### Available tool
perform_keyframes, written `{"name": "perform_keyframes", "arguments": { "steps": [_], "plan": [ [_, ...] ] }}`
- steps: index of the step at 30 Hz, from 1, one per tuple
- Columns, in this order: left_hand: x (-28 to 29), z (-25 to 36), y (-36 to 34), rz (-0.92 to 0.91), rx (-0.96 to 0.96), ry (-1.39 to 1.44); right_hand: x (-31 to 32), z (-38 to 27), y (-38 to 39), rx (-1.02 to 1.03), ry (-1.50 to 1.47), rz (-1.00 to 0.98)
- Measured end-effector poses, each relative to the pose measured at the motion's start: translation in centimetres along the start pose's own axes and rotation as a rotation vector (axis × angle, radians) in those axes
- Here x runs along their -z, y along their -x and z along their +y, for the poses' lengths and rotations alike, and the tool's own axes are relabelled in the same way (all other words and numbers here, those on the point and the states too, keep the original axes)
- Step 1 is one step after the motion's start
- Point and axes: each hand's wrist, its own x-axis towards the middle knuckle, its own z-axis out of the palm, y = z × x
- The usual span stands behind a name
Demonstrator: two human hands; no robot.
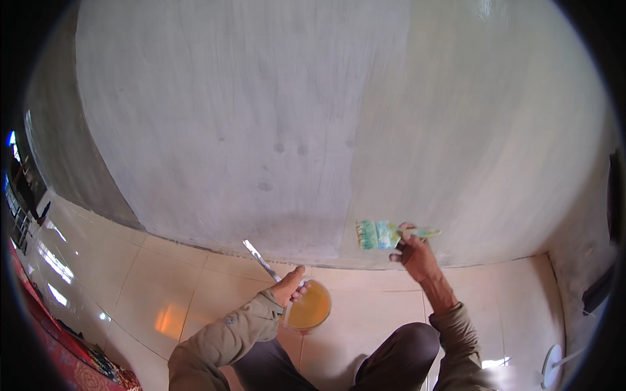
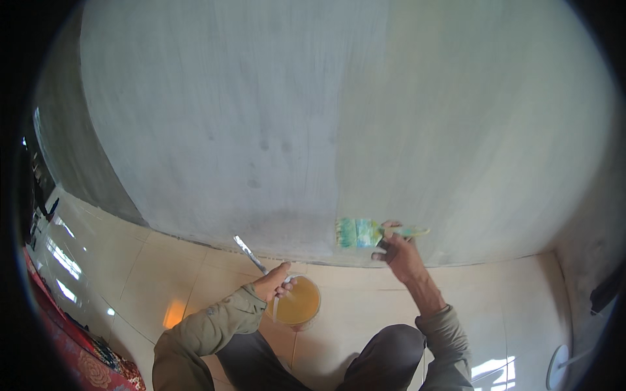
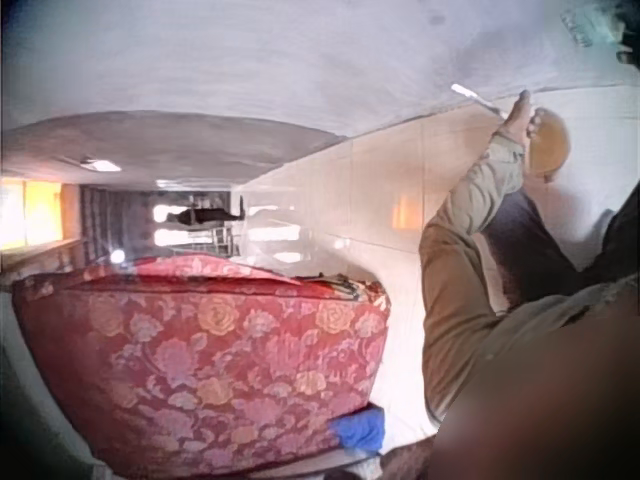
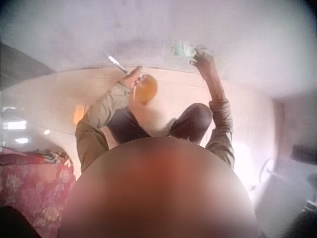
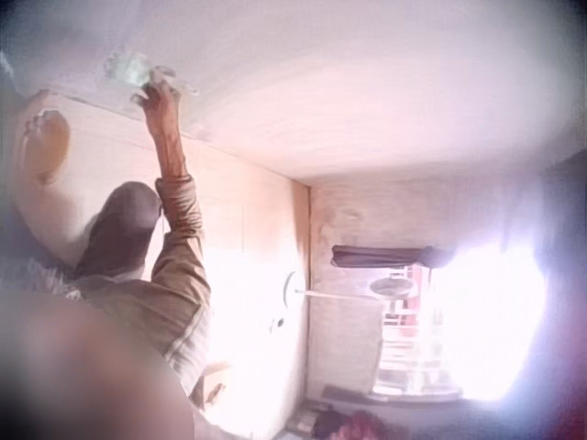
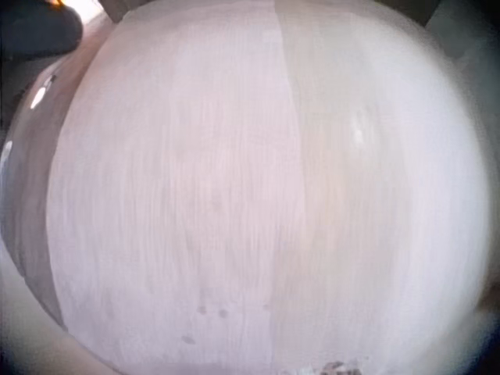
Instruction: The person sits on the floor and paints a section of the ceiling using a paintbrush and a bucket of yellow paint. They repeatedly dip the brush into the bucket and apply the paint to the ceiling in broad strokes.
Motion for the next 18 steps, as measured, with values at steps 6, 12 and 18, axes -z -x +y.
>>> {"name": "perform_keyframes", "arguments": {
  "steps": [6, 12, 18],
  "plan": [
    [-0.5, 0.2, 0.2, 0.023, 0.069, -0.038, -9.6, -14.2, -2.5, 0.638, 0.697, -0.004],
    [0.3, -1.0, -1.7, -0.024, 0.107, -0.043, -16.2, -20.4, -7.2, 0.967, 1.165, -0.026],
    [0.6, -1.9, -2.4, -0.091, 0.047, 0.03, -19.2, -23.0, -11.6, 1.028, 1.368, 0.132]
  ]
}}
